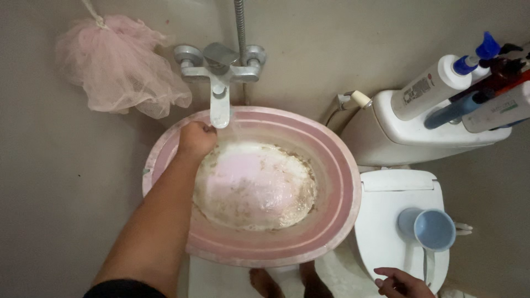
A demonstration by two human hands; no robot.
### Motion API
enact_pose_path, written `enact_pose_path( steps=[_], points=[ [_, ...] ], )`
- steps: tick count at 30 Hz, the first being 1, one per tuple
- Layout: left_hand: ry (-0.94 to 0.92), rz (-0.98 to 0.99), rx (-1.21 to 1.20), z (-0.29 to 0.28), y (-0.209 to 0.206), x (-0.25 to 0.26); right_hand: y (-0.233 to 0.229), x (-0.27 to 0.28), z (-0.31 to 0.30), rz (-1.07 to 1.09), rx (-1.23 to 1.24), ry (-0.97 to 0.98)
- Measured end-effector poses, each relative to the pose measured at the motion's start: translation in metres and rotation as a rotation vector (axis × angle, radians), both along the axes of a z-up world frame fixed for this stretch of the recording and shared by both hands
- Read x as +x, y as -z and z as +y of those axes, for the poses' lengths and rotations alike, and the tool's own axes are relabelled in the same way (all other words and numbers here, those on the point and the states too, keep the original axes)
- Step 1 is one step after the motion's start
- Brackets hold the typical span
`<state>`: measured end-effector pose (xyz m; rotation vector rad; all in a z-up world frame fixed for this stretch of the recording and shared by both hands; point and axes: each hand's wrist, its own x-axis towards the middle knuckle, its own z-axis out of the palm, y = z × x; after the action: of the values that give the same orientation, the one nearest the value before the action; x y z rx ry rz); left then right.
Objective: The person cleans the interior and edges of a pink plastic basin with a toothbrush while water runs from a faucet, eventually rinsing it out and putting the toothbrush away.
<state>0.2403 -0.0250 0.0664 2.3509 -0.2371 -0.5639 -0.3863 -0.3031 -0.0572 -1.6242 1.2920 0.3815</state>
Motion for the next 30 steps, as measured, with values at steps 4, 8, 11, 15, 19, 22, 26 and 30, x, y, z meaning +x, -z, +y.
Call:
enact_pose_path(
  steps=[4, 8, 11, 15, 19, 22, 26, 30],
  points=[
    [0.040, -0.088, 0.086, 0.012, -0.002, -0.002, -0.005, 0.005, 0.002, -0.099, 0.032, -0.026],
    [0.024, -0.140, 0.017, 0.016, 0.005, 0.002, -0.028, 0.027, 0.002, 0.056, 0.100, 0.031],
    [0.047, -0.182, -0.031, 0.013, 0.016, 0.008, -0.046, 0.038, 0.003, 0.177, 0.122, 0.040],
    [0.152, -0.418, -0.111, 0.003, 0.035, 0.024, -0.044, 0.033, 0.007, 0.064, 0.090, 0.027],
    [0.189, -0.487, -0.099, -0.004, 0.048, 0.030, -0.039, 0.022, 0.005, 0.108, 0.043, 0.006],
    [0.217, -0.452, -0.017, -0.007, 0.053, 0.030, -0.037, 0.017, -0.001, 0.153, 0.045, -0.016],
    [0.159, -0.361, -0.048, -0.005, 0.050, 0.025, -0.037, 0.011, 0.002, 0.063, 0.052, 0.029],
    [0.103, -0.287, -0.037, -0.006, 0.047, 0.025, -0.034, 0.015, -0.001, 0.059, 0.089, 0.023]
  ],
)
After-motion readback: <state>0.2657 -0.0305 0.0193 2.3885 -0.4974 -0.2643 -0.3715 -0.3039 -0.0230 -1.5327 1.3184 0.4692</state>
